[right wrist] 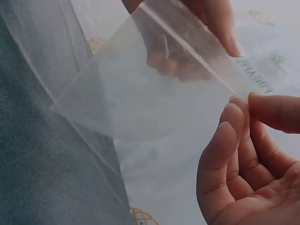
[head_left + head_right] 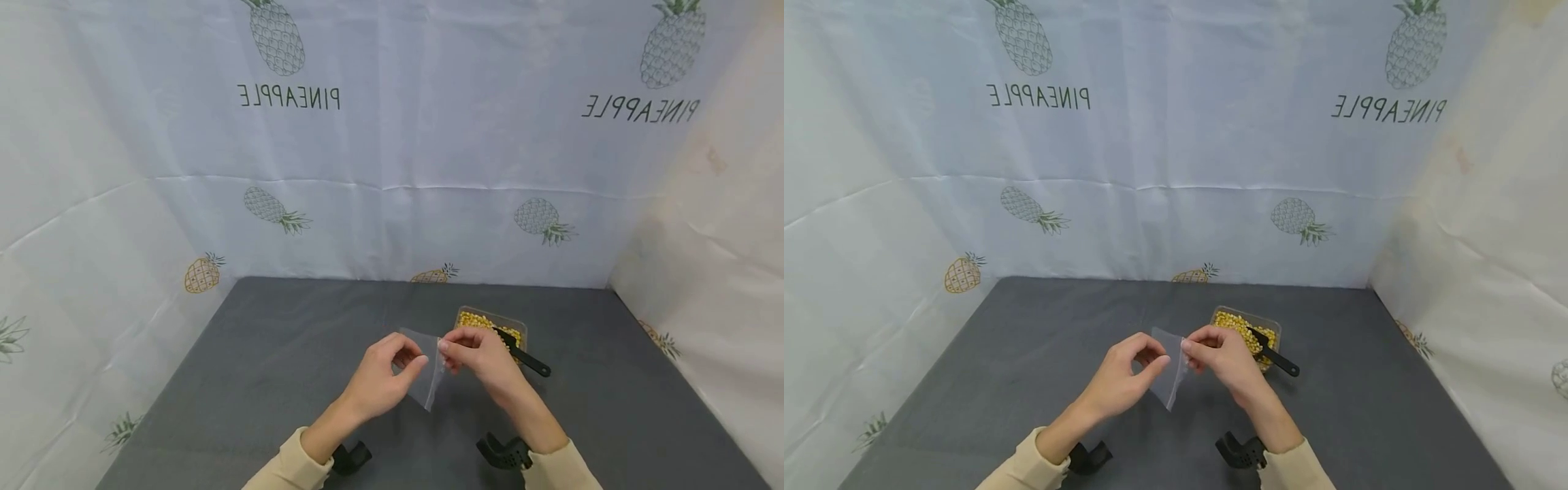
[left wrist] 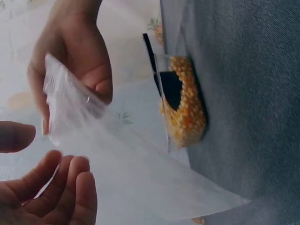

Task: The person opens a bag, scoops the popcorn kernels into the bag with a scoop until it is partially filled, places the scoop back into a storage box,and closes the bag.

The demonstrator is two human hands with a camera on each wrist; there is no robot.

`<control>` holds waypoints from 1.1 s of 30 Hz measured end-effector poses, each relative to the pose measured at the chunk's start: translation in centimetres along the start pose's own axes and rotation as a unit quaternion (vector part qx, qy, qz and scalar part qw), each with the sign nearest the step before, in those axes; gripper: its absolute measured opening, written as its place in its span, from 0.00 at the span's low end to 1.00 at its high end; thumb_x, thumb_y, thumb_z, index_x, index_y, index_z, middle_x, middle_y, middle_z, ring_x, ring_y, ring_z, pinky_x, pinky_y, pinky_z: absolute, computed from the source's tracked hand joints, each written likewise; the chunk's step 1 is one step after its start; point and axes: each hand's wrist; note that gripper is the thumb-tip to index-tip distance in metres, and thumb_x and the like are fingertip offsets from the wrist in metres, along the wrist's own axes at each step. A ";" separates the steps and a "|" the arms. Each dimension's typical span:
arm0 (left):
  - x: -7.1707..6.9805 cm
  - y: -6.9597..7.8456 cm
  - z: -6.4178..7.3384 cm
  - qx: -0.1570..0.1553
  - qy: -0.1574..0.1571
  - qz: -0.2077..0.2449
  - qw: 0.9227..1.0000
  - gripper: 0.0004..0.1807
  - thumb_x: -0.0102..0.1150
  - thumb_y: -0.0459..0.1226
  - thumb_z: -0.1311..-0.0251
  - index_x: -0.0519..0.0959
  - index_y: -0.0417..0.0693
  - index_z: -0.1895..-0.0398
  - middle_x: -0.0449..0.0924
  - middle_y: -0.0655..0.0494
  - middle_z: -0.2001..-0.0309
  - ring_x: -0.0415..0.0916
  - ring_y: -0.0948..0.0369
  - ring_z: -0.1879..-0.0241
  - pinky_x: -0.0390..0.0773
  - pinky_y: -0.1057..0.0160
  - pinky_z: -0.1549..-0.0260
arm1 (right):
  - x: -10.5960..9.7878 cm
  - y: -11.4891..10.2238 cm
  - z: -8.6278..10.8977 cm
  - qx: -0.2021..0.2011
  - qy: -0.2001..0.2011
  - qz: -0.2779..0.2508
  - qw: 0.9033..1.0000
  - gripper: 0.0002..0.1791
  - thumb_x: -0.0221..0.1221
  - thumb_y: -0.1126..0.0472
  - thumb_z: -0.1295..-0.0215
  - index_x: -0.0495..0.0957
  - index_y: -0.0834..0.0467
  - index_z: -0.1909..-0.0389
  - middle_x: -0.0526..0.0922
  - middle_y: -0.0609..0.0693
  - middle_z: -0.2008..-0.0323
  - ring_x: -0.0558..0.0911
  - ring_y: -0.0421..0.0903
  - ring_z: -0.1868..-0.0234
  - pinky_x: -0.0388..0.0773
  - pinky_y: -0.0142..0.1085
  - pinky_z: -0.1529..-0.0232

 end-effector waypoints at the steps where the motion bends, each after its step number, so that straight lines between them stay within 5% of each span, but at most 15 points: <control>1: 0.2 0.2 0.0 -0.004 -0.004 0.000 1.000 0.06 0.62 0.41 0.29 0.81 0.49 0.60 0.78 0.63 0.63 0.76 0.66 0.65 0.82 0.60 0.62 | 0.1 -0.1 0.0 -0.006 0.000 0.005 1.000 0.17 0.64 0.55 0.29 0.81 0.67 0.57 0.83 0.54 0.70 0.81 0.53 0.69 0.82 0.45 0.64; 9: 1.1 1.0 -0.5 -0.039 -0.014 0.008 0.999 0.13 0.66 0.48 0.33 0.83 0.48 0.62 0.80 0.56 0.65 0.78 0.62 0.68 0.82 0.60 0.65 | 0.7 -1.1 -0.1 -0.019 0.021 0.022 0.999 0.17 0.64 0.56 0.29 0.80 0.69 0.59 0.82 0.57 0.71 0.81 0.51 0.71 0.82 0.43 0.64; 22: 0.9 1.1 -0.9 -0.058 -0.041 0.056 0.996 0.11 0.55 0.39 0.26 0.86 0.46 0.61 0.81 0.61 0.70 0.77 0.67 0.74 0.79 0.65 0.70 | 0.7 -1.0 -0.4 -0.038 0.027 0.020 0.999 0.14 0.64 0.57 0.28 0.82 0.67 0.62 0.84 0.57 0.71 0.80 0.48 0.72 0.82 0.47 0.64; 33: 0.3 1.0 -1.4 -0.067 -0.119 0.026 0.990 0.07 0.56 0.32 0.32 0.83 0.46 0.65 0.79 0.63 0.73 0.74 0.68 0.76 0.78 0.67 0.73 | 0.5 -1.1 -0.4 -0.028 0.015 0.020 0.999 0.16 0.63 0.57 0.28 0.80 0.70 0.60 0.81 0.54 0.73 0.79 0.50 0.73 0.82 0.45 0.66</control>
Point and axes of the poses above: each hand's wrist, its own z-axis away from the middle knuckle, its own x-axis out of the palm, y = z × x
